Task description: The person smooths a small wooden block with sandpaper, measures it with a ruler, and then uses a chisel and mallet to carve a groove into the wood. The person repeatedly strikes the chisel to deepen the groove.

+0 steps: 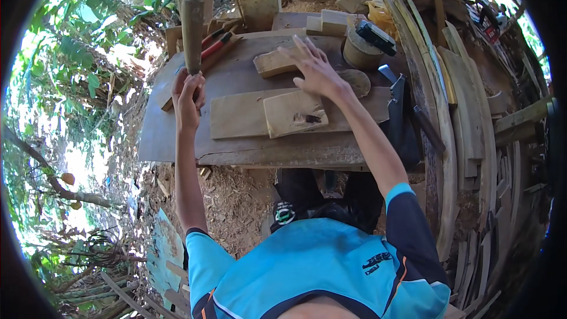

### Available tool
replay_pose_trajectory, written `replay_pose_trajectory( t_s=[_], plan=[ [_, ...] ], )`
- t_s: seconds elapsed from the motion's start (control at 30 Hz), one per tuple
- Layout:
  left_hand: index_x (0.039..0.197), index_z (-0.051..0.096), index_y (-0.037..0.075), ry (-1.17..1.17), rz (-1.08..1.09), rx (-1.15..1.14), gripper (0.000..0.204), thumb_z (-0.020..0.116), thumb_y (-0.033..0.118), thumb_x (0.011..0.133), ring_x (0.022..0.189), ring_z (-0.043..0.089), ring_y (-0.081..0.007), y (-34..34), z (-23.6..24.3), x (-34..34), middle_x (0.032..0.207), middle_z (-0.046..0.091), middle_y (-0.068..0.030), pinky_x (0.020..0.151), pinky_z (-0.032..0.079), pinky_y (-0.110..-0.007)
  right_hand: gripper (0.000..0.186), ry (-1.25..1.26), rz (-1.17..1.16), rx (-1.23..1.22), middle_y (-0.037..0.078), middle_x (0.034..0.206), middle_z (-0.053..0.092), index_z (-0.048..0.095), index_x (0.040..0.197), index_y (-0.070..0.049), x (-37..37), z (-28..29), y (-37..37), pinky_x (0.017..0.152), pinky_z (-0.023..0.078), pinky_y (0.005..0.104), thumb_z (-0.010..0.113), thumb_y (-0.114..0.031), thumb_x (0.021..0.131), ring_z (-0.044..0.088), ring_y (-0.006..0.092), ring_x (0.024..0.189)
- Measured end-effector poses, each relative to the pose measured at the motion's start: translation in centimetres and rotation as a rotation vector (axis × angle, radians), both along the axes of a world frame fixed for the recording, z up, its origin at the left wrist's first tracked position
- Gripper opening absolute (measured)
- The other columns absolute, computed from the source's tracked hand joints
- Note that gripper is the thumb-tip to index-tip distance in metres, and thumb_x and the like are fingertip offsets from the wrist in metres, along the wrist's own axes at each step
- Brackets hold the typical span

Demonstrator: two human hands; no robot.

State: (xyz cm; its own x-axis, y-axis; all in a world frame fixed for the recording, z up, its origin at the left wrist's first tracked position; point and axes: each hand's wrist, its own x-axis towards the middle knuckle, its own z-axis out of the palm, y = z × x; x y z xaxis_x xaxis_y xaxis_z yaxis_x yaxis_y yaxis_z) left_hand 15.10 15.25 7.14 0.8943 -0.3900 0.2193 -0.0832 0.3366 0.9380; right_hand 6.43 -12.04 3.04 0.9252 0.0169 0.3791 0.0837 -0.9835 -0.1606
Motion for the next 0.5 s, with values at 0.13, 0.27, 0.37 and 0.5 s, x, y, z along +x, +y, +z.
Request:
replay_pose_trajectory(
  t_s=[0.13,0.27,0.37,0.5],
  plan=[
    [0.099,0.048,0.002,-0.024,-0.122,-0.193,0.025,0.053,0.015,0.078,0.039,0.031,-0.0044,-0.4,1.1,-2.8,0.062,0.047,-0.0034,0.035,0.021,-0.018,0.078,0.283,0.016,0.066,0.021,0.131,0.034,0.039,0.130,-0.016,3.1,0.5,-1.6,0.100,0.030,0.0375,0.072,-0.032,0.061,0.036,0.0332,0.120],
    [0.107,0.043,0.004,-0.054,-0.286,-0.196,0.036,0.050,0.026,0.080,0.039,0.031,-0.0061,-1.5,2.2,-4.7,0.065,0.047,-0.0077,0.036,0.024,-0.019,0.073,0.470,-0.108,-0.019,0.021,0.116,0.048,0.045,0.121,-0.006,3.1,2.3,0.0,0.094,0.037,0.0334,0.072,-0.035,0.060,0.048,0.0333,0.109],
    [0.111,0.041,0.006,-0.027,-0.390,-0.183,0.042,0.050,0.032,0.080,0.039,0.030,-0.0069,-3.1,3.0,-6.1,0.064,0.046,-0.0088,0.037,0.025,-0.019,0.066,0.258,-0.212,0.179,0.020,0.105,0.054,0.048,0.116,-0.002,0.9,2.3,-0.3,0.086,0.043,0.0328,0.070,-0.035,0.063,0.055,0.0316,0.098],
    [0.116,0.037,0.006,0.054,-0.334,-0.338,0.038,0.050,0.022,0.084,0.042,0.041,-0.0104,-6.8,4.5,-8.4,0.068,0.050,-0.0087,0.037,0.029,-0.020,0.050,-0.067,-0.105,1.347,0.014,0.104,0.056,0.047,0.114,-0.001,-7.1,2.9,-0.9,0.076,0.048,0.0322,0.057,-0.035,0.080,0.060,0.0248,0.090]
  ],
)
